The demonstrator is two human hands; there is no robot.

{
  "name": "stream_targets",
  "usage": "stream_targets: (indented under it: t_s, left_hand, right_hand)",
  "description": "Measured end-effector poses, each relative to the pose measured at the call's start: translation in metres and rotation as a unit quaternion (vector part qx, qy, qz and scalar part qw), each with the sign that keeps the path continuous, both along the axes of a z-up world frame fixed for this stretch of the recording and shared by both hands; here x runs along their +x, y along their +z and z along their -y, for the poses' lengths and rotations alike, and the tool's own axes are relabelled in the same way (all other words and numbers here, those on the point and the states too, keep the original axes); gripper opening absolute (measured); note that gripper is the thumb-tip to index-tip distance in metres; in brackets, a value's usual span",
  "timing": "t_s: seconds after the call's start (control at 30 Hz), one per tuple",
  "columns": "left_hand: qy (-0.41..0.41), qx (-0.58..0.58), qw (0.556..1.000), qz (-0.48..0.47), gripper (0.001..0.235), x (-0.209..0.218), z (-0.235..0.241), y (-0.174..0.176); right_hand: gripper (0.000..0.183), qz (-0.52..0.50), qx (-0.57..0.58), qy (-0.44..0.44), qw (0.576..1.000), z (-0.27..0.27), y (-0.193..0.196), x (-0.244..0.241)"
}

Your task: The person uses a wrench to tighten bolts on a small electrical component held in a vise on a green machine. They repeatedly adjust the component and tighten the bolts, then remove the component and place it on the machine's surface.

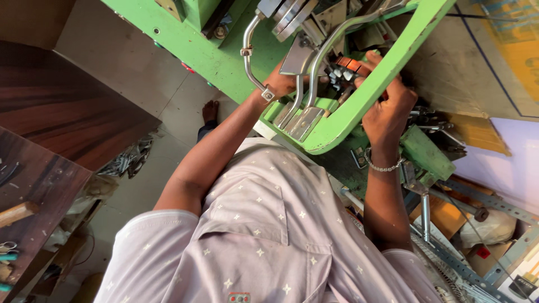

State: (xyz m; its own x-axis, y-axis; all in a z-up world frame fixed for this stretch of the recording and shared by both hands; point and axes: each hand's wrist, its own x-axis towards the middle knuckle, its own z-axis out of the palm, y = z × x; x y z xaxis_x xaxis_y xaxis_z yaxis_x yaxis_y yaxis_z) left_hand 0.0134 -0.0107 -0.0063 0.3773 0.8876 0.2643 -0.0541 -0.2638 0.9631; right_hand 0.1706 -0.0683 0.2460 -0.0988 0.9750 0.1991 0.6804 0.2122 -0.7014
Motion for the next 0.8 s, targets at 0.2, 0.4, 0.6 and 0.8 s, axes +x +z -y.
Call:
stream_targets:
  t_s: [0.2,0.4,0.6,0.8]
  left_hand:
    - [-0.053,-0.037,0.997,-0.034,0.029,0.005,0.007,0.004]
    - [-0.019,0.016,0.997,0.072,0.035,0.004,0.013,0.008]
    - [-0.052,-0.177,0.981,0.054,0.049,0.014,0.014,0.016]
    - [-0.099,-0.298,0.948,0.042,0.046,0.012,0.017,0.005]
  right_hand:
    - [0.032,0.046,-0.004,0.01,0.999,0.001,0.01,-0.001]
    - [0.029,0.028,0.005,0.008,1.0,0.01,-0.001,0.003]
    - [0.037,-0.013,0.081,0.028,0.996,0.024,-0.018,0.018]
    - [0.029,0.067,0.022,0.006,0.997,0.02,-0.004,0.027]
